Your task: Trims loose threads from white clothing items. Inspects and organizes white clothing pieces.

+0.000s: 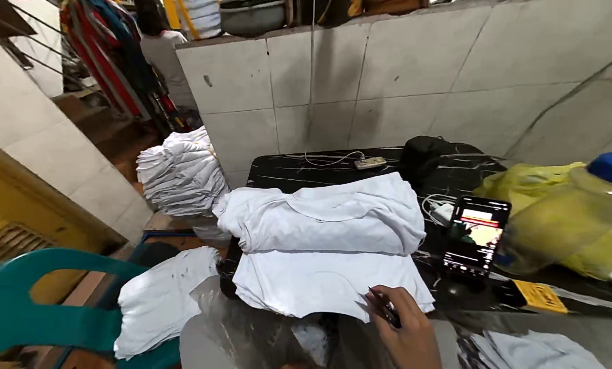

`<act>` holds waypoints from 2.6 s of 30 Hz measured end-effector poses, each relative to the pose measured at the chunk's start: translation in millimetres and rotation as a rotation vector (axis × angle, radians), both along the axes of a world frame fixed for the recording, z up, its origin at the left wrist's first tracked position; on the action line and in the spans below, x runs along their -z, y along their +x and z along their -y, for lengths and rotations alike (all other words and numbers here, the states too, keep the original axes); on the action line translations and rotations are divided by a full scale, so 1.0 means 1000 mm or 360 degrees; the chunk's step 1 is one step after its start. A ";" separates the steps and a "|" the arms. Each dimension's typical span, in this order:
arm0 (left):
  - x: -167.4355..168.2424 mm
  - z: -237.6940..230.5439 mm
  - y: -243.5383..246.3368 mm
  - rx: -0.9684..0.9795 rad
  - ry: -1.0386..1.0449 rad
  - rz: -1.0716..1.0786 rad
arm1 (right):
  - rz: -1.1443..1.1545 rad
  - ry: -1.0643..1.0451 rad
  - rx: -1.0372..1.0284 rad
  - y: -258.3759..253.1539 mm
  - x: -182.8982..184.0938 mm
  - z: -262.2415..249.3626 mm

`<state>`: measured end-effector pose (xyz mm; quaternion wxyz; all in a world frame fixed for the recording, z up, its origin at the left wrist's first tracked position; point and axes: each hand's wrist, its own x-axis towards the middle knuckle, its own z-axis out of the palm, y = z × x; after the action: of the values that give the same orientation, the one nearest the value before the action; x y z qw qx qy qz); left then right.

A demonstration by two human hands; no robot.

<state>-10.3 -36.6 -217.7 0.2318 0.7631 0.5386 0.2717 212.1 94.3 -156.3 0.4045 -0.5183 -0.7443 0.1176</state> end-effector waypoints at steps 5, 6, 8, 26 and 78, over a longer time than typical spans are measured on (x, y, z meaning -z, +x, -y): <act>-0.051 -0.028 -0.033 -0.0701 0.0827 0.0297 | 0.0036 -0.0100 -0.0054 -0.003 -0.012 0.015; -0.056 -0.037 -0.041 -0.0767 0.0876 0.0176 | 0.0025 -0.0088 -0.0078 -0.009 -0.013 0.018; -0.056 -0.055 -0.054 -0.0749 0.0813 -0.0101 | -0.0009 -0.0068 -0.0152 -0.025 -0.011 0.022; -0.033 -0.050 -0.055 -0.0710 0.0751 0.0584 | 0.0244 -0.0435 -0.0630 -0.091 -0.019 0.040; -0.062 -0.058 -0.017 -0.0432 0.0632 0.0239 | 0.0456 -0.0465 0.0362 -0.025 -0.039 0.020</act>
<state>-27.5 21.6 -155.6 0.0782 0.6920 0.5535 0.4568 187.2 74.0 -117.0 0.2262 -0.6632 -0.7060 0.1030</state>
